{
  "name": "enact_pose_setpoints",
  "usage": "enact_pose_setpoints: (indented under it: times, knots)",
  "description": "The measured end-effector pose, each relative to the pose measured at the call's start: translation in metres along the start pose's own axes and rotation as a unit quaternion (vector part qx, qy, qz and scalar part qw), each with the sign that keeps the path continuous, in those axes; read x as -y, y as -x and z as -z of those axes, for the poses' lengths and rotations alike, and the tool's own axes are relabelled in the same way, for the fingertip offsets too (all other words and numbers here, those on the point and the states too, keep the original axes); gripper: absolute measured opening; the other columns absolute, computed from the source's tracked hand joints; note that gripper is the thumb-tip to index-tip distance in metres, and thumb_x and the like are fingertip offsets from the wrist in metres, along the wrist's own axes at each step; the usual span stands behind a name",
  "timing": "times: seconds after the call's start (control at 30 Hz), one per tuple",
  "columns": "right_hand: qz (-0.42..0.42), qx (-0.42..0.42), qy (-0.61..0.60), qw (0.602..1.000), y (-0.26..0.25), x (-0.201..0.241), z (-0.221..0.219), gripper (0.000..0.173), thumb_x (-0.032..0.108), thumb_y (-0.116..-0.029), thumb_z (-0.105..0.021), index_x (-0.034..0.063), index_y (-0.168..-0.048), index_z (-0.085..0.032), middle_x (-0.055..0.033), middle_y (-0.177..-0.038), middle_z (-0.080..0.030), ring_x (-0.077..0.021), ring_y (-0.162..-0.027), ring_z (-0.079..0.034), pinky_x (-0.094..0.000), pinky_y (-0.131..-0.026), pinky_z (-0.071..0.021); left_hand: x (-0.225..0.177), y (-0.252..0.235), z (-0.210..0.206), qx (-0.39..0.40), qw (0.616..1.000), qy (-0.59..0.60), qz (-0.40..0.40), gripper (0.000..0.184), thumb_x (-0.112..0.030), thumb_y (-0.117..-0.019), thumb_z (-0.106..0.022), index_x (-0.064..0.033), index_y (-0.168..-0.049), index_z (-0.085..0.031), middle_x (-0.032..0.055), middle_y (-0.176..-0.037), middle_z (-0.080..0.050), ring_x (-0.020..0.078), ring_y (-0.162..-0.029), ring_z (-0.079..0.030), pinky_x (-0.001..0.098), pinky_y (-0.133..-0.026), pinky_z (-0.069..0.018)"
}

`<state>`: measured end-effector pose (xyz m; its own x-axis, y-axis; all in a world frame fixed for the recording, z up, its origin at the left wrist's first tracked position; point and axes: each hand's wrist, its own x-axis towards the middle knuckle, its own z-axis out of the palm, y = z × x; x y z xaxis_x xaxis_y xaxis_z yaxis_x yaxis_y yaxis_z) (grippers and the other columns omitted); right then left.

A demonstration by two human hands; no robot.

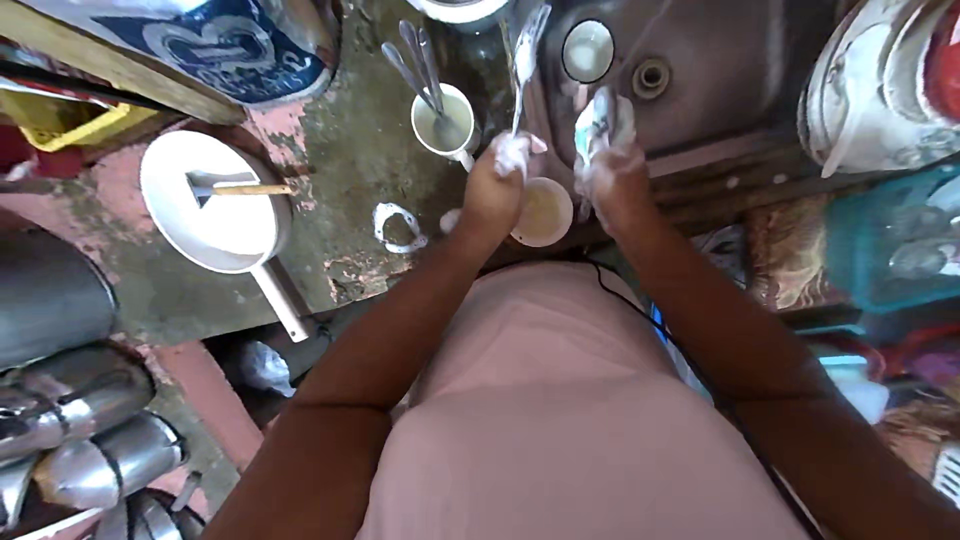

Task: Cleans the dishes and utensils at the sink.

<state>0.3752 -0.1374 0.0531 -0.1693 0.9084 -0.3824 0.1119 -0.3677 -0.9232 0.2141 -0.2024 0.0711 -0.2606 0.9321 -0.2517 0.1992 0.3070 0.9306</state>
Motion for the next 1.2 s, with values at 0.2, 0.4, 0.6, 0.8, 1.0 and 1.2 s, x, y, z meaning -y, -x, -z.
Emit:
enact_pose_setpoints:
  times: [0.2, 0.4, 0.6, 0.8, 1.0, 1.2]
  knots:
    - [0.147, 0.107, 0.259, 0.949, 0.017, 0.018, -0.016, 0.079, 0.006, -0.0919, -0.068, -0.0068, -0.156, -0.024, -0.0268, -0.148, -0.050, -0.0293, -0.137, -0.053, -0.0407, -0.115, -0.0440, -0.010, -0.019, -0.033, -0.039, 0.983, 0.178, 0.029, 0.047, -0.018, -0.0925, -0.077, 0.0027, -0.130, -0.058, 0.0113, -0.113, -0.071, 0.0165, -0.103, -0.071, 0.0352, -0.092, -0.0607]
    - [0.138, 0.104, 0.247, 0.953, 0.016, 0.024, 0.003, 0.057, 0.014, -0.0985, -0.064, 0.0018, -0.151, -0.045, -0.0204, -0.149, -0.051, -0.0240, -0.132, -0.056, -0.0368, -0.110, -0.0483, -0.022, -0.032, -0.041, -0.065, 0.967, 0.248, -0.009, 0.032, -0.014, -0.1091, -0.046, 0.0017, -0.130, -0.064, 0.0127, -0.122, -0.070, 0.0194, -0.112, -0.067, 0.0377, -0.098, -0.0571]
    - [0.092, 0.021, 0.219, 0.971, 0.012, 0.031, 0.032, 0.034, 0.015, -0.0925, -0.070, 0.0039, -0.124, -0.069, -0.0092, -0.109, -0.073, -0.0086, -0.097, -0.070, -0.0280, -0.089, -0.0576, -0.036, -0.043, -0.055, -0.015, 0.975, 0.217, 0.042, 0.029, -0.021, -0.1063, -0.057, -0.0035, -0.128, -0.065, 0.0086, -0.115, -0.071, 0.0175, -0.103, -0.069, 0.0358, -0.087, -0.0599]
    - [0.097, 0.073, 0.205, 0.971, -0.003, 0.036, 0.068, 0.032, 0.021, -0.0922, -0.073, 0.0048, -0.120, -0.069, -0.0046, -0.104, -0.074, -0.0039, -0.095, -0.070, -0.0247, -0.088, -0.0583, -0.041, -0.040, -0.087, -0.055, 0.974, 0.217, 0.035, 0.032, -0.016, -0.1029, -0.062, 0.0007, -0.130, -0.058, 0.0127, -0.113, -0.071, 0.0211, -0.102, -0.071, 0.0411, -0.090, -0.0614]
    - [-0.028, 0.186, 0.141, 0.972, -0.011, 0.036, 0.106, 0.019, 0.021, -0.1027, -0.061, 0.0059, -0.113, -0.065, -0.0012, -0.083, -0.069, -0.0078, -0.066, -0.067, -0.0278, -0.065, -0.0609, -0.041, -0.032, -0.105, -0.130, 0.958, 0.255, 0.032, 0.024, -0.016, -0.1039, -0.059, -0.0025, -0.124, -0.058, 0.0078, -0.097, -0.067, 0.0167, -0.082, -0.066, 0.0358, -0.072, -0.0599]
    - [-0.091, 0.261, 0.116, 0.954, -0.013, 0.028, 0.146, 0.023, 0.024, -0.1059, -0.055, 0.0089, -0.120, -0.063, 0.0000, -0.086, -0.069, -0.0075, -0.066, -0.065, -0.0262, -0.062, -0.0589, -0.043, -0.042, -0.108, -0.167, 0.938, 0.300, 0.049, 0.017, -0.026, -0.1078, -0.053, -0.0125, -0.119, -0.054, -0.0002, -0.078, -0.054, 0.0127, -0.065, -0.056, 0.0301, -0.057, -0.0525]
